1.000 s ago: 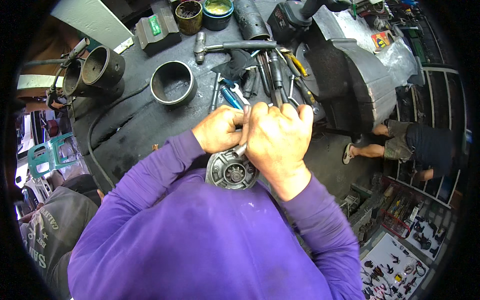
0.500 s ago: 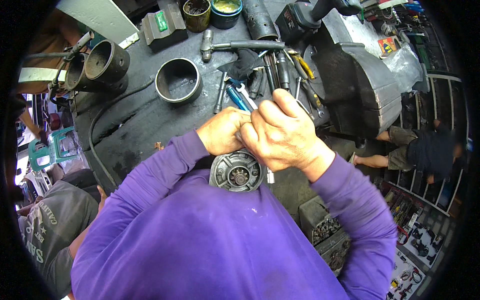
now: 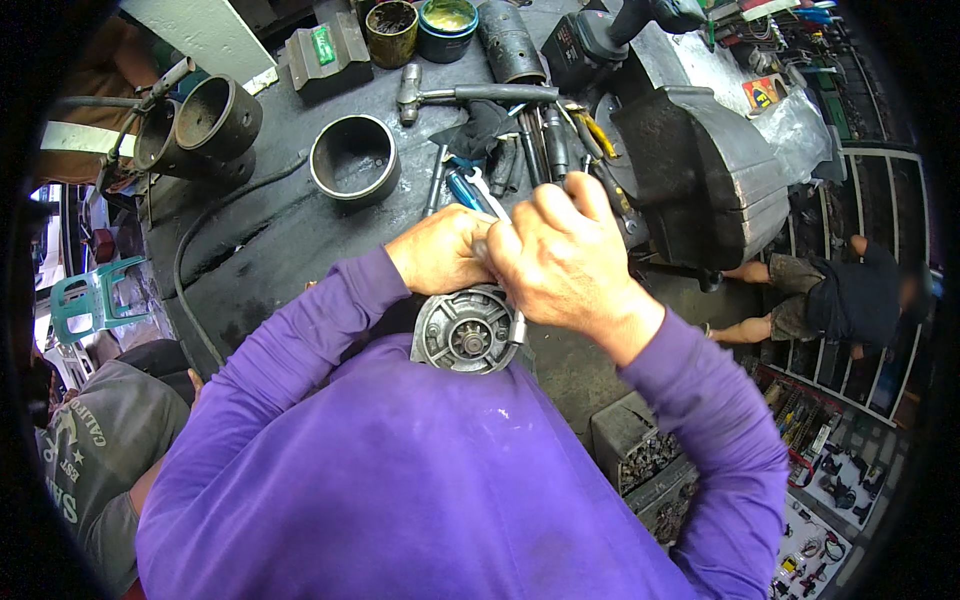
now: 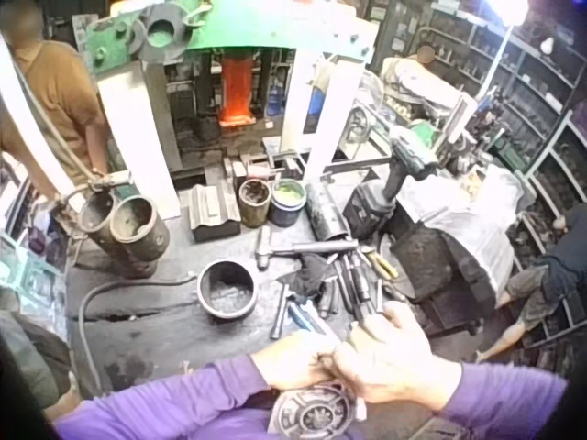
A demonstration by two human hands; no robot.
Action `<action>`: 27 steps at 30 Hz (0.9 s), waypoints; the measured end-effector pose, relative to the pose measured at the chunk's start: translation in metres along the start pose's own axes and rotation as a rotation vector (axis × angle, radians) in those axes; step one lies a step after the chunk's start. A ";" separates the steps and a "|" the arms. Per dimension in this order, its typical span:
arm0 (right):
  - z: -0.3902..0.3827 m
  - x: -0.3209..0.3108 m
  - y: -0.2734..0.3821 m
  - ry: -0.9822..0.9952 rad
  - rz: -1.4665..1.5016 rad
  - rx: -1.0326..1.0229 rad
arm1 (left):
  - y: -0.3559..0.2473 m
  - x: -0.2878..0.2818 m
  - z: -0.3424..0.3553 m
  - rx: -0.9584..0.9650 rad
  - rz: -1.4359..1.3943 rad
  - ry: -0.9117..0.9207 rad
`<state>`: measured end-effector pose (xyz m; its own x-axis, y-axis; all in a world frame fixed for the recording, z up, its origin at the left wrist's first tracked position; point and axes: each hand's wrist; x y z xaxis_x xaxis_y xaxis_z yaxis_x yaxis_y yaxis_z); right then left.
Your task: The person disassembles a cylindrical mechanical component on a workbench, removes internal parts, and then reassembles it using various hand tools. They use a screwdriver to pry open the housing, a wrench to tighten bolts, and a hammer to tap components into place.
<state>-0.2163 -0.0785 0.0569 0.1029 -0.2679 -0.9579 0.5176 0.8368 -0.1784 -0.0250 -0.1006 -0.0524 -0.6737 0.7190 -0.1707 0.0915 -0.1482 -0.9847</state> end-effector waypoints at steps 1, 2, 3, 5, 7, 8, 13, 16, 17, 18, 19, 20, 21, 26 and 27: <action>0.002 -0.002 -0.011 -0.007 0.031 -0.145 | 0.001 0.000 0.001 -0.010 0.037 0.001; 0.005 -0.003 -0.020 -0.005 0.066 -0.306 | 0.002 -0.001 0.001 -0.055 0.079 0.008; 0.009 -0.004 -0.026 0.005 0.124 -0.448 | 0.003 -0.001 0.000 -0.088 0.063 0.029; 0.014 -0.004 -0.029 -0.031 0.155 -0.517 | 0.004 0.000 0.000 -0.150 0.066 0.037; 0.016 -0.002 -0.026 -0.068 0.126 -0.352 | 0.006 0.001 0.001 -0.204 0.052 0.042; 0.014 0.000 -0.021 -0.059 0.053 -0.269 | 0.006 0.001 -0.001 -0.201 0.080 0.028; 0.007 0.012 -0.016 -0.091 0.129 -0.215 | 0.009 0.004 0.001 -0.043 0.013 0.002; 0.008 0.015 -0.018 -0.127 0.145 -0.154 | 0.009 0.005 0.001 -0.016 0.029 -0.059; 0.009 0.015 -0.015 -0.134 0.122 -0.086 | 0.009 0.006 0.001 -0.021 0.048 -0.057; 0.010 0.015 -0.009 -0.153 0.087 -0.049 | 0.009 0.006 0.001 -0.048 0.068 -0.058; 0.009 0.014 -0.002 -0.161 0.060 0.053 | 0.009 0.007 0.001 -0.030 0.059 -0.091; 0.009 0.013 0.007 -0.119 0.036 0.176 | 0.010 0.007 0.001 -0.023 0.062 -0.095; 0.008 0.013 0.017 -0.093 0.000 0.278 | 0.010 0.007 0.001 -0.015 0.064 -0.099; 0.016 0.016 0.045 -0.031 -0.123 0.650 | 0.011 0.009 -0.001 -0.041 -0.005 -0.091; 0.020 0.016 0.048 -0.036 -0.179 0.687 | 0.011 0.009 -0.001 -0.016 -0.022 -0.108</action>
<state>-0.1734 -0.0523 0.0375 -0.0119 -0.3989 -0.9169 0.9464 0.2914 -0.1390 -0.0293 -0.0949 -0.0645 -0.7507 0.6444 -0.1452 0.0868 -0.1216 -0.9888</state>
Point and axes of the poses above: each hand's wrist, its own z-axis towards the middle knuckle, its own x-axis out of the palm, y = z × x, and after that the axes turned 7 degrees about -x, right-handed
